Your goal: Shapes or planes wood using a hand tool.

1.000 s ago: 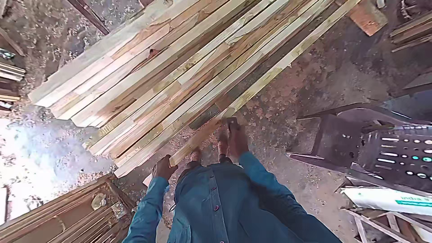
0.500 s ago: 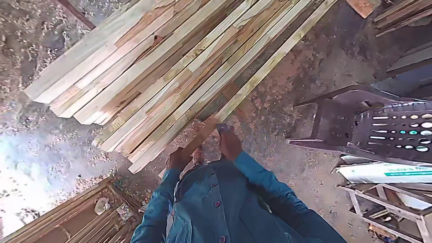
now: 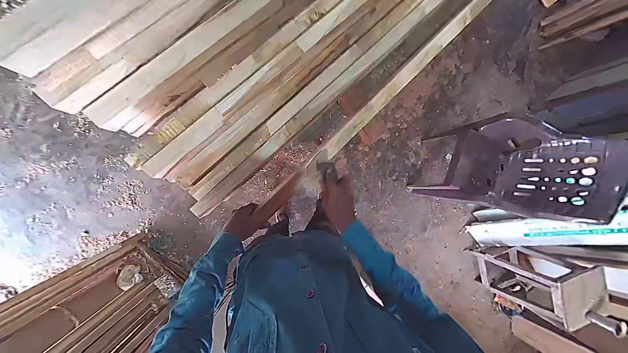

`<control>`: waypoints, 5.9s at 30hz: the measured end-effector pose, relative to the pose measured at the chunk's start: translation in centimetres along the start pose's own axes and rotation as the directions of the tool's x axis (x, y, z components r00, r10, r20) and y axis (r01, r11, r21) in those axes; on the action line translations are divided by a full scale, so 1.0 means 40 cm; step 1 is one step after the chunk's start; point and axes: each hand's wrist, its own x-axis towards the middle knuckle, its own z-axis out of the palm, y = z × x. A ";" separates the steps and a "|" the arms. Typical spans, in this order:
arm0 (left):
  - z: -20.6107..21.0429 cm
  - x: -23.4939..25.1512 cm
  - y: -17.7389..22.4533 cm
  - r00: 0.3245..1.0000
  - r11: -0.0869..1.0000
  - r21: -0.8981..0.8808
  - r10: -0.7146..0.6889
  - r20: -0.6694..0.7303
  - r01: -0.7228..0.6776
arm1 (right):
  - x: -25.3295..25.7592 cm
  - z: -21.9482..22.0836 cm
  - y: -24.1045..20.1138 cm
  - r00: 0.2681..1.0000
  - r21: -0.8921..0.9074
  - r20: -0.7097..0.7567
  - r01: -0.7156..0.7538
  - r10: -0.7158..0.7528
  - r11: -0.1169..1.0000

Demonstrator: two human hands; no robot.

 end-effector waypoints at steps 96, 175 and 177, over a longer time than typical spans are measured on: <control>0.149 -0.030 0.049 0.875 0.964 0.143 -0.133 -0.465 0.223 | 0.183 -0.083 0.189 0.965 0.017 -0.237 -0.109 0.110 0.994; 0.001 0.108 -0.067 0.956 0.823 -0.491 -0.204 0.212 0.285 | -0.170 0.120 -0.140 0.998 -0.141 0.054 0.016 -0.008 0.990; -0.004 0.121 -0.073 0.953 0.820 -0.495 -0.191 0.234 0.286 | -0.097 0.099 -0.108 0.995 -0.103 -0.050 0.085 -0.090 0.991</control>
